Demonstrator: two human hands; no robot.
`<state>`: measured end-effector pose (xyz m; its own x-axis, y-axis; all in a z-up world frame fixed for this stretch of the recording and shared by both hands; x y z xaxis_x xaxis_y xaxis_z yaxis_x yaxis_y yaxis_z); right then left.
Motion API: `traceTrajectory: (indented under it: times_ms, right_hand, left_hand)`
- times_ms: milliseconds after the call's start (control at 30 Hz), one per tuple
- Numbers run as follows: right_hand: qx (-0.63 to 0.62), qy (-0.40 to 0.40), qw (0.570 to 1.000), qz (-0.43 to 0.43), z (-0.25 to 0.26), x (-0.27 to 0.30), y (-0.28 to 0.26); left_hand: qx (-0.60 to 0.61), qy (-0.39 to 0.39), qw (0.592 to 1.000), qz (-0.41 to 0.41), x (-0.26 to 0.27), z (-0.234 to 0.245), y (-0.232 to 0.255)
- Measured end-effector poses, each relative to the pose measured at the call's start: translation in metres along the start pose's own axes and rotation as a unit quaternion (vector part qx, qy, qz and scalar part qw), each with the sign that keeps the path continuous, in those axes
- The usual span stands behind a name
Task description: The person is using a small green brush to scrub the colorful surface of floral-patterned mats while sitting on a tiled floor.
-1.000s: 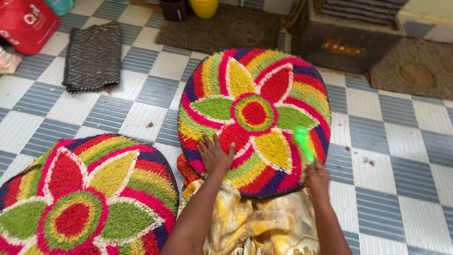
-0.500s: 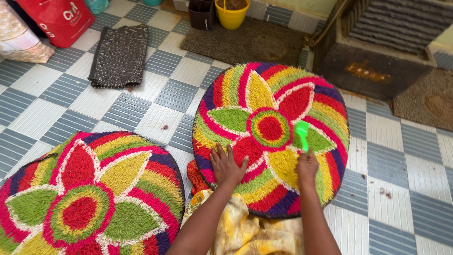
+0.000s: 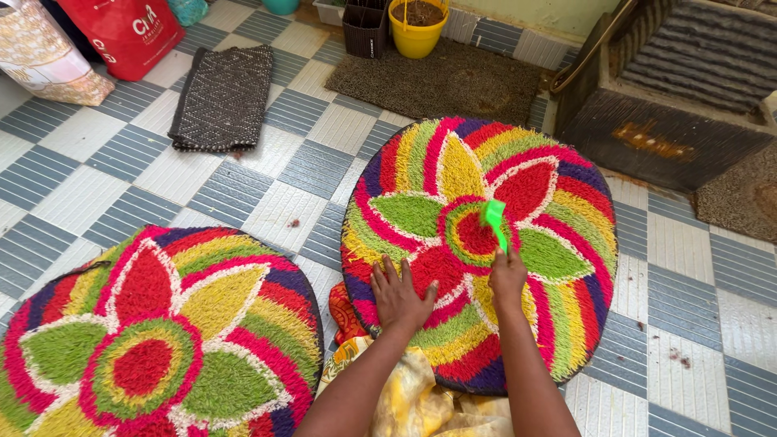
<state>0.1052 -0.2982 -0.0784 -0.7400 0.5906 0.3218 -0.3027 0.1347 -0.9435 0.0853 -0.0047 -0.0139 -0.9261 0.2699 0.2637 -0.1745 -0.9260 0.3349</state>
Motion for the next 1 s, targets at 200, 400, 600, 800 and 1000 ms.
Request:
traceTrajectory:
  times_ms: [200,400,600,800,1000]
  right_hand:
    - [0.235,-0.055,0.967,0.084,-0.027,-0.037,-0.020]
    - [0.175,0.201,0.954,0.140,0.114,-0.087,-0.054]
    - [0.205,0.102,0.955,0.186,0.120,-0.081,-0.032]
    - [0.292,0.195,0.924,0.154,0.192,-0.053,-0.026]
    - [-0.079,0.244,0.966,0.030,0.301,-0.017,0.011]
  left_hand:
    - [-0.009,-0.002,1.000,0.007,0.005,0.007,0.000]
    - [0.006,-0.020,0.999,0.025,0.007,0.014,0.000]
    - [-0.020,-0.030,0.999,0.028,0.005,0.010,0.001]
    - [-0.024,0.001,0.999,0.027,0.006,0.013,0.000]
    - [-0.038,0.018,0.999,0.034,0.002,0.008,-0.002]
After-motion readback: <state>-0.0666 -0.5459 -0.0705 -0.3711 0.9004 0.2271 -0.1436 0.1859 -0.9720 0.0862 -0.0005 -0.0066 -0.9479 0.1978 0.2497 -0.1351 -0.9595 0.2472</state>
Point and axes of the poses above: each hand's wrist, its own x-axis away from the middle knuckle, its own z-axis out of the back of the hand, y = z × x, the point moved 9 cm from there along -x, towards the middle knuckle, and after that the axes turned 10 degrees about -z, right-handed, at the moved point
